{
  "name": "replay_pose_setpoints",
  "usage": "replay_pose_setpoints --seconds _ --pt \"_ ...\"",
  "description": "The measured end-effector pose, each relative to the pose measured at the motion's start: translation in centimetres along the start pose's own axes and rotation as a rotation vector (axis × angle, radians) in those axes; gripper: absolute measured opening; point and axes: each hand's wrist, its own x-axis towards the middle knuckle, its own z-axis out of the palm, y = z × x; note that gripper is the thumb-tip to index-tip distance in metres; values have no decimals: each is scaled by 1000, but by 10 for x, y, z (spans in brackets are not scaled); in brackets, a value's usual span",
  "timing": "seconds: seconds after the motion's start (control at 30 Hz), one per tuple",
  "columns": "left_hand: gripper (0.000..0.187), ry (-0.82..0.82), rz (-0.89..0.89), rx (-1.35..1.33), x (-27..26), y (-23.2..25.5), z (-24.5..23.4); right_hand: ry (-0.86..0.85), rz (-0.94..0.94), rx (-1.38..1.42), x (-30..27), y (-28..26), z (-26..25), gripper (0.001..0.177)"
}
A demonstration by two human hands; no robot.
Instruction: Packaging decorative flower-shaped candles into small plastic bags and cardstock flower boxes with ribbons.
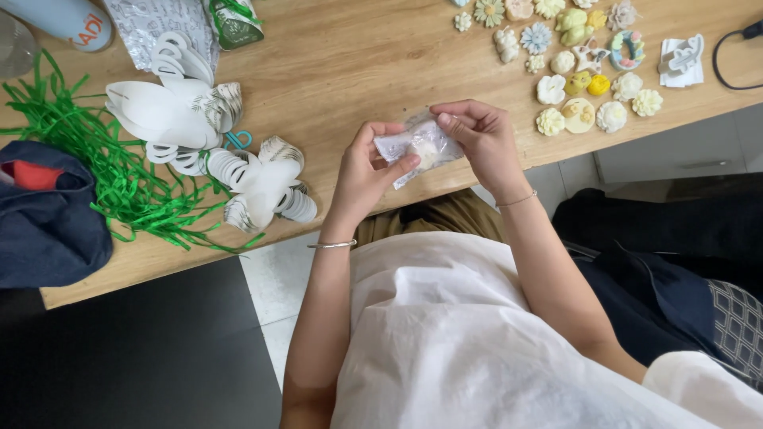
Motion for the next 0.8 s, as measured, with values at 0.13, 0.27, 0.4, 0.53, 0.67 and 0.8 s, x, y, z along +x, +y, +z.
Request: replay_pose_setpoints --seconds 0.13,0.27,0.4,0.53,0.67,0.8 --pt "54 30 12 -18 0 3 -6 15 -4 -30 6 7 1 18" --pt "64 20 32 74 -1 14 -5 51 -88 -80 11 15 0 12" --pt "62 70 15 243 0 5 0 86 -139 -134 9 12 2 9" --pt "53 118 -11 294 -4 7 -1 113 -131 -244 9 22 -5 11" --pt "43 119 12 251 -7 5 -10 35 -282 -383 10 19 -5 20" --pt "39 25 24 201 -12 7 -22 -292 -467 -531 4 -38 24 60"
